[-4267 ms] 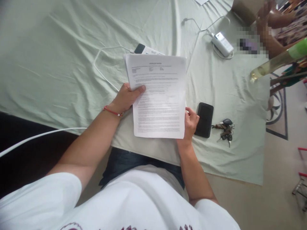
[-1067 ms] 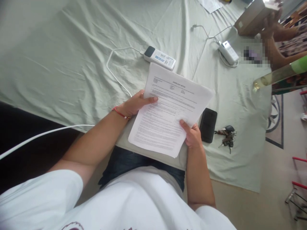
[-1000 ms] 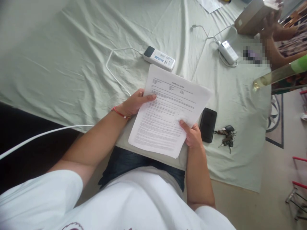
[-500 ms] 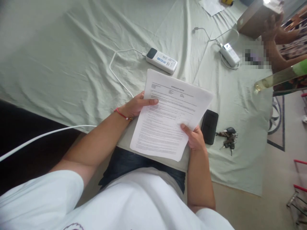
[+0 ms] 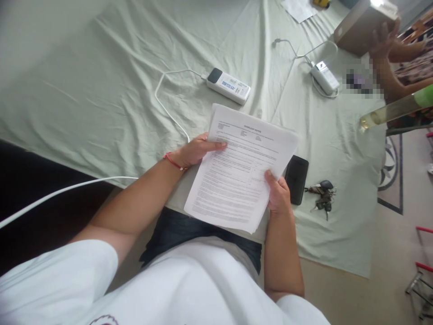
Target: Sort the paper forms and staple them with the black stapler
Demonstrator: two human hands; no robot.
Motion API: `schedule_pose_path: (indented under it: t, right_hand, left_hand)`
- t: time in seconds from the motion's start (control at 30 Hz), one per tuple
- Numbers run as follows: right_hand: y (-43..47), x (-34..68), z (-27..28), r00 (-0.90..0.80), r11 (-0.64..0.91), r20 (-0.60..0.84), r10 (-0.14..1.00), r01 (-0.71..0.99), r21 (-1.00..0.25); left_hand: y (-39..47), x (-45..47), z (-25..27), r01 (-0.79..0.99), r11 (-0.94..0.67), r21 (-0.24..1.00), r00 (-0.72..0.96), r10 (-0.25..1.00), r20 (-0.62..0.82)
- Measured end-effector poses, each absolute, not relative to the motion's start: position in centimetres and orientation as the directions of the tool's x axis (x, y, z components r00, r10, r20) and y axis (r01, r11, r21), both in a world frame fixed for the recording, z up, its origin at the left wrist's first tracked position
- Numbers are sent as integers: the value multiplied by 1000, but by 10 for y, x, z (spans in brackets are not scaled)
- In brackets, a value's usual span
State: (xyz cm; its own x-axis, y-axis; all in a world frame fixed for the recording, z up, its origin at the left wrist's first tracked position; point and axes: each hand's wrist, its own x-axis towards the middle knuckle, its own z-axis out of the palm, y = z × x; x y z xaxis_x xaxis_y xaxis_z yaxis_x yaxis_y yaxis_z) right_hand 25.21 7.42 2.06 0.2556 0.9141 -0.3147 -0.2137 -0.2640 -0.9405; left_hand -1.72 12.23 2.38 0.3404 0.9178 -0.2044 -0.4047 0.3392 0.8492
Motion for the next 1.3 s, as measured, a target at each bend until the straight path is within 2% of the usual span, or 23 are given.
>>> schedule_pose_path:
  t: [0.33, 0.5, 0.67, 0.87, 0.93, 1.03, 1.13, 1.23, 1.3]
  right_hand:
    - [72, 263, 19, 125, -322, -344, 930, -170, -931]
    - [66, 270, 18, 57, -352, -361, 931, -128, -927]
    - [63, 267, 20, 120, -284, -303, 945, -153, -947]
    - [62, 262, 23, 180, -258, -287, 941, -166, -952]
    - [61, 264, 21, 188, -258, -285, 940, -156, -954]
    - [61, 270, 16, 143, -271, -287, 947, -124, -955]
    - [61, 276, 11, 72, -285, -292, 954, -92, -954]
    - [60, 277, 10, 67, -290, -295, 953, -80, -954]
    - [60, 275, 11, 78, -290, -297, 952, -88, -953]
  left_hand:
    - [128, -21, 22, -286, 205, 936, 220, 965, -144]
    - [124, -24, 30, -301, 133, 944, 205, 976, -72]
    - [118, -22, 34, -310, 178, 934, 266, 959, -95]
    - [116, -19, 36, -448, 263, 854, 327, 938, -117]
    - [119, -19, 36, -455, 271, 848, 298, 944, -142]
    - [125, -19, 34, -381, 225, 897, 163, 971, -174]
    - [129, -17, 30, -306, 159, 939, 62, 987, -147]
    - [128, -14, 29, -263, 100, 960, 40, 995, -92]
    - [126, -13, 30, -239, 78, 968, 86, 995, -59]
